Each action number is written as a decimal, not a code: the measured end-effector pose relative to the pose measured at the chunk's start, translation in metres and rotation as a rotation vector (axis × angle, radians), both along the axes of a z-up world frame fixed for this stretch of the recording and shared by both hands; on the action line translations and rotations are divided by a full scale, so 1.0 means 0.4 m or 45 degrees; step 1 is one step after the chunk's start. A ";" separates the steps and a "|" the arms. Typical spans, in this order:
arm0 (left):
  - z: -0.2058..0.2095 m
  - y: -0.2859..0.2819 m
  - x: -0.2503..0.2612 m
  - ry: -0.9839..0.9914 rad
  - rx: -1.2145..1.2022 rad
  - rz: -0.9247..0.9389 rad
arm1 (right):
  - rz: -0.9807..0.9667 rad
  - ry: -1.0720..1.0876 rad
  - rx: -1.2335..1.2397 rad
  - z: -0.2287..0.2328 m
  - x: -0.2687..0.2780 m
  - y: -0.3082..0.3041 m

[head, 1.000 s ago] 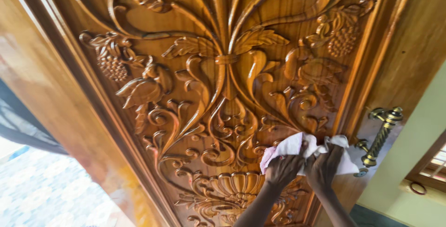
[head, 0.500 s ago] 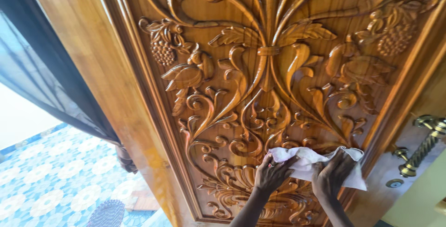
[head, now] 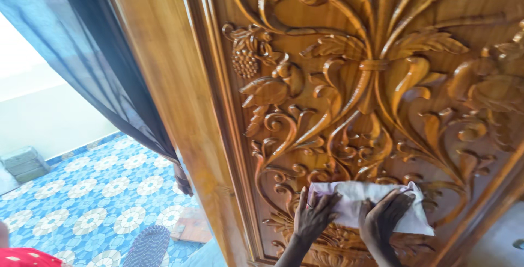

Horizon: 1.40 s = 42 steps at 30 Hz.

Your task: The person wipes the surface of a carved wooden door using a cloth. They move the cloth across the intricate carvings, covering different sections of the door in a repetitive wiping motion.

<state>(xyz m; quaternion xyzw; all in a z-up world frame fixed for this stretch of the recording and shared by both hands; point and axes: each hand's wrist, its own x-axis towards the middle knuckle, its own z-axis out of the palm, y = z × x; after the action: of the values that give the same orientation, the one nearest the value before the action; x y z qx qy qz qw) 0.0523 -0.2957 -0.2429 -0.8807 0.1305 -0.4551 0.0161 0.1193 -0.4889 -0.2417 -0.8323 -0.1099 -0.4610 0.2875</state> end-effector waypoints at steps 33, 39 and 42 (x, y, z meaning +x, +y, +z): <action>0.236 0.786 -0.367 -0.085 -1.664 0.449 | 0.766 -0.103 -0.863 0.009 -0.143 0.860; 0.152 0.703 -0.281 -0.054 -1.318 0.214 | 0.749 -0.127 -0.629 0.006 -0.161 0.886; 0.132 0.687 -0.242 -0.031 -1.061 0.308 | 0.718 -0.097 -0.572 0.026 -0.146 0.881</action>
<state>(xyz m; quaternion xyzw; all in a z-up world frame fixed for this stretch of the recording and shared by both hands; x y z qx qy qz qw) -0.0445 -0.0209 -0.1900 -0.8155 -0.1686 -0.4741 -0.2859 0.0609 -0.1364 -0.2313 -0.7939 -0.4444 -0.3585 0.2089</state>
